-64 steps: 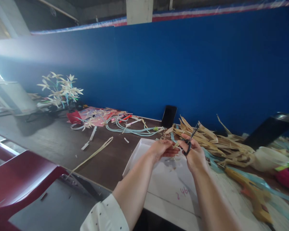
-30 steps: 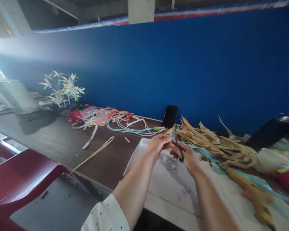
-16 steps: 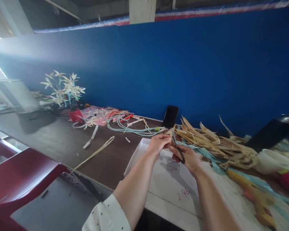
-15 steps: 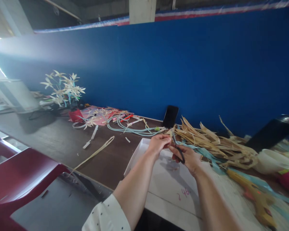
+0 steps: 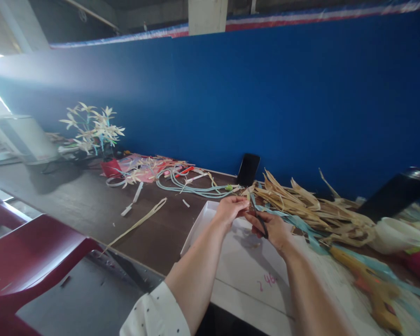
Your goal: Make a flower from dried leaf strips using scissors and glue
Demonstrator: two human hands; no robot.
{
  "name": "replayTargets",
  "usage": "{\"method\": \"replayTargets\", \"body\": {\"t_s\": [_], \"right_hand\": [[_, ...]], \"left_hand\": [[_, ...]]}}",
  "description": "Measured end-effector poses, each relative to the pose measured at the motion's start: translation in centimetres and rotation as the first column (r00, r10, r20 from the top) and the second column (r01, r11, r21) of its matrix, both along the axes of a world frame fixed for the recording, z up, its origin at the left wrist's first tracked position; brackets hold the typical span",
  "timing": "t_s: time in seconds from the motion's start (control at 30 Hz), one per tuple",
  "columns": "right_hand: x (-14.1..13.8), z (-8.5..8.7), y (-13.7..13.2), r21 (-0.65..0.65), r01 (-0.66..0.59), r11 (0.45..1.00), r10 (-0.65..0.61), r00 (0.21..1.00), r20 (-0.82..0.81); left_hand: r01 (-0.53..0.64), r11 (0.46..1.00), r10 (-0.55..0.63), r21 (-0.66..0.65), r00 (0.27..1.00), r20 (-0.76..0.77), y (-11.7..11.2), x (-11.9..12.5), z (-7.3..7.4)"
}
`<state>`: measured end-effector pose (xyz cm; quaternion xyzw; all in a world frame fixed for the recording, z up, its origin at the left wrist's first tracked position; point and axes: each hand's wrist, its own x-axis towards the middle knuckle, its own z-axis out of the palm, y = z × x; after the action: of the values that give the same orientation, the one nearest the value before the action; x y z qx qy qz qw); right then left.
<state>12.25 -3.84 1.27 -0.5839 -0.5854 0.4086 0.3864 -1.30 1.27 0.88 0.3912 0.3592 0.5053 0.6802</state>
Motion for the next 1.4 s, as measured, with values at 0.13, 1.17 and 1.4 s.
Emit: {"method": "replayTargets", "body": {"t_s": [0.13,1.17,1.4], "right_hand": [[-0.1,0.2,-0.1,0.019,-0.01,1.0,0.009,1.0,0.021],[0.3,-1.0,0.5,0.048,0.096,0.994,-0.09,0.989,-0.116],[0.8,-1.5,1.1,0.06,0.221,0.973,-0.21,0.967,-0.146]], "left_hand": [[0.002,1.0,-0.002,-0.009,1.0,0.003,-0.1,0.0,0.1],[-0.016,1.0,0.016,-0.002,1.0,-0.021,-0.2,-0.2,0.2],[-0.018,1.0,0.018,-0.014,1.0,-0.019,-0.1,-0.2,0.2]]}}
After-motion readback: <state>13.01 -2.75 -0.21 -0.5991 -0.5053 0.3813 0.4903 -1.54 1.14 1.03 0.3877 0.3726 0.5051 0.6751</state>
